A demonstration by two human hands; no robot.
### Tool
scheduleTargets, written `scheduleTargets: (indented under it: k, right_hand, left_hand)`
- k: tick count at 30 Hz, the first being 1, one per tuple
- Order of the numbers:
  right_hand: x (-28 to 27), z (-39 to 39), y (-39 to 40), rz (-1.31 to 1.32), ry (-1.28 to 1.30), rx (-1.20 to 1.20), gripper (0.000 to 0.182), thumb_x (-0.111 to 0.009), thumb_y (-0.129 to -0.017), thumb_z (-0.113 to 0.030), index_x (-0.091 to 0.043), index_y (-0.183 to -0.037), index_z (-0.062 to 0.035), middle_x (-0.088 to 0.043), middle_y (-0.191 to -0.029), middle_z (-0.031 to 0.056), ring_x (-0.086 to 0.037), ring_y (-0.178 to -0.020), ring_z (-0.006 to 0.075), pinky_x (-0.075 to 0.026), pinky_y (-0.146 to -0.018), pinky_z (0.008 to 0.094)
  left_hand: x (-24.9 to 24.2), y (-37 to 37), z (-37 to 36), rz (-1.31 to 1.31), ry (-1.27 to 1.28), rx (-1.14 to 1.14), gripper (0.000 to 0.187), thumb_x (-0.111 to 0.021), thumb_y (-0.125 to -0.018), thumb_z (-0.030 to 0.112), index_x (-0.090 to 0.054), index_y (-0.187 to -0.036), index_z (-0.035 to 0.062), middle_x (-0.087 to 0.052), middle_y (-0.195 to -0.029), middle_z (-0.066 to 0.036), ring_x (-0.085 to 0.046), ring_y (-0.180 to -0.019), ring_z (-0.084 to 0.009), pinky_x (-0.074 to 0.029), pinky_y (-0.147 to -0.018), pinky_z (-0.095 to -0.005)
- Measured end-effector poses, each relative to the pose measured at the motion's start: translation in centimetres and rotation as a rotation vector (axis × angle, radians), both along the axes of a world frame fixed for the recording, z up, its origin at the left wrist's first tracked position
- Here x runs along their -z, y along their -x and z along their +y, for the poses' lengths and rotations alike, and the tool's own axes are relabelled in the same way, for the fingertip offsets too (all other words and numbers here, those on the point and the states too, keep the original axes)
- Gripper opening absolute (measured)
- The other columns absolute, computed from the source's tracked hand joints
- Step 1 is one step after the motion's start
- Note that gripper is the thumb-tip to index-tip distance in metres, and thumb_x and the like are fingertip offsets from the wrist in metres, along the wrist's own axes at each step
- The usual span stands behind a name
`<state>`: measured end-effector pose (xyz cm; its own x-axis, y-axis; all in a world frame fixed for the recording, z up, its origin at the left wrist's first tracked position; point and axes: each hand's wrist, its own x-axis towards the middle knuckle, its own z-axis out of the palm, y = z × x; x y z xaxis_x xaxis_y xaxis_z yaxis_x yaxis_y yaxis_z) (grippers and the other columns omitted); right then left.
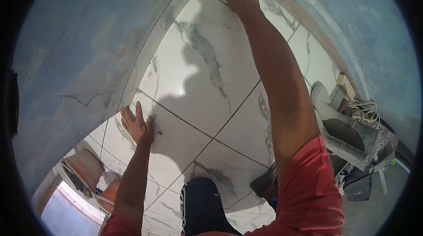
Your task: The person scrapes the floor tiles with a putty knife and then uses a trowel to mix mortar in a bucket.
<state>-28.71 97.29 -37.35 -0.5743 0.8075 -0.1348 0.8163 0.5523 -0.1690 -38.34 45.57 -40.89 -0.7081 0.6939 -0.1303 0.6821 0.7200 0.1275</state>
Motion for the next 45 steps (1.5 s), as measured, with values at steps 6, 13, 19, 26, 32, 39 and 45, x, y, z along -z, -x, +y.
scheduleTargets:
  k: [6, 13, 19, 26, 32, 39, 45]
  right_hand:
    - [0.6, 2.5, 2.2, 0.026, 0.018, -0.020, 0.039, -0.034, -0.099, -0.019, -0.051, -0.132, -0.0085, -0.066, -0.108, 0.0263, -0.065, -0.099, 0.0411, -0.051, -0.085, 0.0500]
    - [2.5, -3.2, 3.3, -0.119, 0.037, -0.030, 0.041, -0.036, -0.101, -0.026, -0.053, -0.134, -0.0079, -0.066, -0.116, 0.0176, -0.064, -0.108, 0.0345, -0.052, -0.088, 0.0468]
    - [-0.7, -2.6, 3.8, -0.037, -0.026, 0.030, 0.035, -0.040, -0.099, -0.023, -0.059, -0.123, -0.0052, -0.068, -0.108, 0.0183, -0.066, -0.101, 0.0347, -0.054, -0.085, 0.0465]
    - [0.4, -11.7, 4.1, 0.037, 0.180, 0.091, 0.048, -0.039, -0.095, -0.015, -0.043, -0.142, -0.0133, -0.066, -0.111, 0.0216, -0.065, -0.103, 0.0389, -0.052, -0.088, 0.0496]
    - [-0.3, -10.5, 3.0, -0.077, 0.083, -0.023, 0.043, -0.040, -0.097, -0.016, -0.048, -0.139, -0.0112, -0.067, -0.110, 0.0187, -0.065, -0.105, 0.0348, -0.053, -0.088, 0.0456]
    - [-0.8, -1.6, 4.6, 0.126, -0.007, 0.233, 0.044, -0.026, -0.103, -0.030, -0.055, -0.122, -0.0016, -0.065, -0.113, 0.0238, -0.062, -0.108, 0.0374, -0.048, -0.093, 0.0477]
    - [0.2, -1.8, 6.2, 0.024, -0.001, 0.238, 0.036, -0.042, -0.096, -0.018, -0.058, -0.127, -0.0093, -0.066, -0.116, 0.0207, -0.064, -0.110, 0.0375, -0.051, -0.093, 0.0477]
  left_hand:
    - [0.1, 0.0, 0.2, 0.001, 0.022, -0.008, 0.078, -0.068, -0.075, 0.030, -0.039, -0.148, 0.0294, -0.026, -0.152, -0.024, -0.019, -0.143, -0.0454, -0.012, -0.117, -0.0556]
    - [0.0, -0.2, 0.1, -0.014, 0.003, -0.010, 0.079, -0.069, -0.075, 0.029, -0.039, -0.148, 0.0298, -0.026, -0.152, -0.025, -0.019, -0.142, -0.0453, -0.011, -0.117, -0.0572]
    - [0.4, 0.2, -0.4, -0.001, -0.011, -0.002, 0.069, -0.061, -0.083, 0.043, -0.041, -0.148, 0.0300, -0.029, -0.150, -0.026, -0.020, -0.142, -0.0463, -0.012, -0.116, -0.0576]
    - [0.1, 0.0, 0.0, 0.026, -0.030, 0.010, 0.070, -0.062, -0.084, 0.045, -0.040, -0.148, 0.0297, -0.031, -0.149, -0.025, -0.022, -0.141, -0.0459, -0.013, -0.116, -0.0568]
    - [-0.4, -0.2, -0.3, 0.005, 0.036, -0.021, 0.071, -0.065, -0.082, 0.038, -0.041, -0.148, 0.0287, -0.029, -0.150, -0.024, -0.022, -0.141, -0.0458, -0.014, -0.116, -0.0565]
    - [-0.7, -0.1, 0.4, -0.008, -0.037, 0.006, 0.073, -0.070, -0.079, 0.029, -0.042, -0.146, 0.0274, -0.031, -0.148, -0.024, -0.023, -0.141, -0.0460, -0.015, -0.116, -0.0563]
    - [-0.6, 0.2, 0.1, -0.011, -0.053, 0.002, 0.077, -0.073, -0.075, 0.026, -0.043, -0.146, 0.0276, -0.031, -0.148, -0.026, -0.023, -0.140, -0.0463, -0.016, -0.115, -0.0570]
